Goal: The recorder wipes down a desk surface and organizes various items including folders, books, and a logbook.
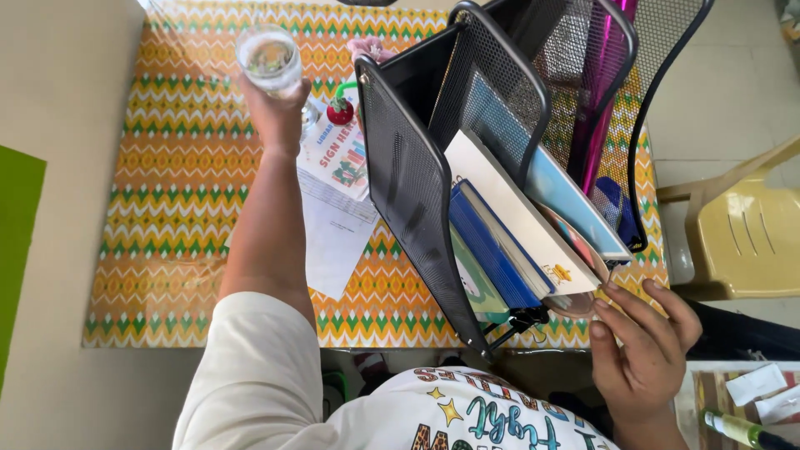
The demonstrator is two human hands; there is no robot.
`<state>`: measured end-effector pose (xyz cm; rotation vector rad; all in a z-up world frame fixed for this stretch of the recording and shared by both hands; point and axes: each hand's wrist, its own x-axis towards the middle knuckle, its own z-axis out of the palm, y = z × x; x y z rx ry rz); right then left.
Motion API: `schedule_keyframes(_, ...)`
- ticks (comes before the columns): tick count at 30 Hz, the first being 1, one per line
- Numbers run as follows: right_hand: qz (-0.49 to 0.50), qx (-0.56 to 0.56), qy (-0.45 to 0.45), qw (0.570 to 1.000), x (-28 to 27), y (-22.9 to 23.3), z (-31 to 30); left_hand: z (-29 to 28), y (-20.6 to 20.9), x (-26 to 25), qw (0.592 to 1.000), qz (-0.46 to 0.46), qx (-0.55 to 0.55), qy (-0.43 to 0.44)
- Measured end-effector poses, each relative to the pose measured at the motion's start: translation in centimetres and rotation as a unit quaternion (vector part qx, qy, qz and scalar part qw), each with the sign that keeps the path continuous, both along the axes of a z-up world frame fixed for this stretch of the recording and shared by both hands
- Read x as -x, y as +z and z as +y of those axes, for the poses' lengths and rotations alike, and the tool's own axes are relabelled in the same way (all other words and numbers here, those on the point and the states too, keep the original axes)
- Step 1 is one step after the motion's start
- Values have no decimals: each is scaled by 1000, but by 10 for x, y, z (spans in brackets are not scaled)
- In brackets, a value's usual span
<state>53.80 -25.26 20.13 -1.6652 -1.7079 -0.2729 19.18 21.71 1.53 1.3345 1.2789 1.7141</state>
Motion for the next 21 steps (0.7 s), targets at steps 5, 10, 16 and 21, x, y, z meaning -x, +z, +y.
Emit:
schedule_keyframes(5, 9, -7, 7, 1000, -6, -6, 12, 4, 0, -10, 1000, -2, 21, 0)
schedule_keyframes(10, -15, -19, 29, 999, -21, 1, 25, -23, -7, -8, 994, 105, 10, 16)
schedule_keyframes(16, 61, -104, 59, 991, -40, 19, 51, -135, 15, -34, 998, 62, -2, 34)
schedule_keyframes(21, 313, 54, 33, 948, -83, -13, 95, -216, 105, -68, 957, -174, 6, -234)
